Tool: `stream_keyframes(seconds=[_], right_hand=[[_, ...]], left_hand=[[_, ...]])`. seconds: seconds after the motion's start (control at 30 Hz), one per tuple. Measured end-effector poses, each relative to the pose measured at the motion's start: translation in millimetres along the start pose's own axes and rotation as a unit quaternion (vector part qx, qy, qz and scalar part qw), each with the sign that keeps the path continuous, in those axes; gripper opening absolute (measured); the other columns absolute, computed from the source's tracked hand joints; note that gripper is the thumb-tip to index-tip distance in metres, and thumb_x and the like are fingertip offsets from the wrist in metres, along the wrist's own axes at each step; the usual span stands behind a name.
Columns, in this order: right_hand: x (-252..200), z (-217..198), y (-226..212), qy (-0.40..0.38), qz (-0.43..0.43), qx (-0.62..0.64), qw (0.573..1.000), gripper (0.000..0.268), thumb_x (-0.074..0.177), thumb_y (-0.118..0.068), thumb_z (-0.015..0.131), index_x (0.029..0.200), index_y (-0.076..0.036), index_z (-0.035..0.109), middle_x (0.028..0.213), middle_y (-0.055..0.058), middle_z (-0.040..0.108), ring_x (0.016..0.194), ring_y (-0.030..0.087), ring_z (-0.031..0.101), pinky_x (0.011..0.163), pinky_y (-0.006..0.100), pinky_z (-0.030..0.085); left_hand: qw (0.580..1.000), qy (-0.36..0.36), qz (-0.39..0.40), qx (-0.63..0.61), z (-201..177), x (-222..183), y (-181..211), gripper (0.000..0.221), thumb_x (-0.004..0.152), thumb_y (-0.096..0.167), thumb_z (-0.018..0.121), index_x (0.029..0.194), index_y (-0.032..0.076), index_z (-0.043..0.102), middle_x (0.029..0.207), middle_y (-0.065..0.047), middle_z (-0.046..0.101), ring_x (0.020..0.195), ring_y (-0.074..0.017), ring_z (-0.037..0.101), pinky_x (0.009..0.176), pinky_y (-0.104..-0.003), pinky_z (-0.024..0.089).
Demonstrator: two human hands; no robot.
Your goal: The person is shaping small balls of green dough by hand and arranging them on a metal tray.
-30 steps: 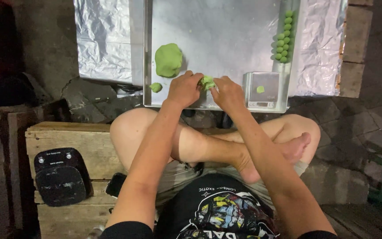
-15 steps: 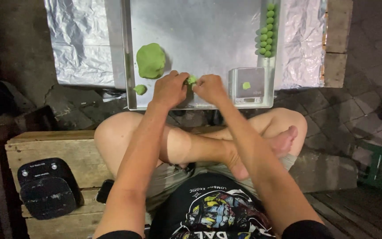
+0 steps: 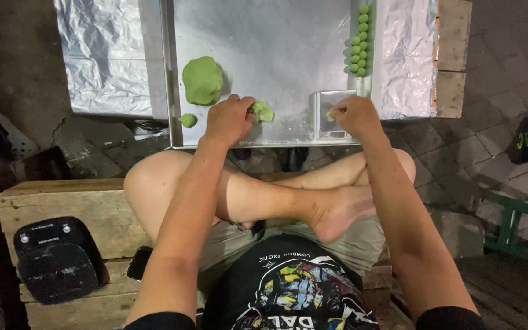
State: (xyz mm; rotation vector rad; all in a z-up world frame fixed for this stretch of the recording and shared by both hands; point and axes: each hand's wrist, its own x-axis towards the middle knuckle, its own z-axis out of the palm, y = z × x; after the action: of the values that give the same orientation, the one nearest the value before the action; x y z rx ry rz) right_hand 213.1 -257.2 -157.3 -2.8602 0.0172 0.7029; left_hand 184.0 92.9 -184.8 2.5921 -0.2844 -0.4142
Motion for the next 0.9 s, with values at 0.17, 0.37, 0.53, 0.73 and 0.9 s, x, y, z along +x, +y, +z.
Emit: stream_keyframes(seconds=[0.17,0.37,0.53,0.73,0.9], right_hand=[[3.2,5.1,15.3,0.032,0.051,0.084,0.995,0.025,0.094,-0.027,0.067,0.109,-0.014,0.082,0.103,0.013,0.076,0.1,0.038,0.071,0.089,0.047,0.056],[2.8,12.5,25.3,0.066,0.11,0.095,0.987,0.037,0.096,-0.047,0.069,0.104,-0.013,0.081,0.092,0.014,0.074,0.092,0.037,0.073,0.08,0.049,0.057],[9.9,25.1,5.2,0.007,0.1,0.128,0.987,0.036,0.094,-0.032,0.067,0.106,0.001,0.076,0.094,0.021,0.072,0.081,0.035,0.074,0.073,0.047,0.058],[-39.7,-20.9,-59.2,0.032,0.063,0.2,0.977,0.026,0.09,-0.018,0.064,0.102,0.002,0.076,0.093,0.024,0.071,0.081,0.037,0.074,0.073,0.046,0.059],[-86.1,-7.5,-99.3,0.03,-0.024,0.38,0.924,0.019,0.09,-0.011,0.072,0.103,0.001,0.078,0.074,0.021,0.072,0.061,0.027,0.072,0.06,0.037,0.059]], left_hand=[[1.0,0.02,-0.007,-0.016,-15.4,-8.1,8.0,0.045,0.095,0.031,0.064,0.137,0.014,0.06,0.111,-0.018,0.067,0.103,-0.0388,0.071,0.089,-0.053,0.055],[0.998,-0.007,-0.034,-0.047,-39.8,-11.5,24.8,0.053,0.098,0.038,0.057,0.143,0.01,0.055,0.121,-0.019,0.066,0.11,-0.0393,0.068,0.094,-0.053,0.053],[0.994,0.082,-0.01,-0.069,-32.8,-17.4,20.2,0.05,0.096,0.035,0.059,0.139,0.008,0.06,0.113,-0.019,0.069,0.103,-0.0383,0.071,0.089,-0.051,0.055],[0.966,0.238,0.051,-0.082,-11.0,-25.2,27.6,0.037,0.092,0.031,0.065,0.122,0.01,0.071,0.101,-0.015,0.072,0.096,-0.036,0.072,0.082,-0.048,0.058],[0.932,0.1,-0.044,-0.346,-27.0,-70.8,84.6,0.039,0.095,0.034,0.063,0.125,0.011,0.072,0.096,-0.019,0.074,0.099,-0.0376,0.072,0.086,-0.048,0.057]])
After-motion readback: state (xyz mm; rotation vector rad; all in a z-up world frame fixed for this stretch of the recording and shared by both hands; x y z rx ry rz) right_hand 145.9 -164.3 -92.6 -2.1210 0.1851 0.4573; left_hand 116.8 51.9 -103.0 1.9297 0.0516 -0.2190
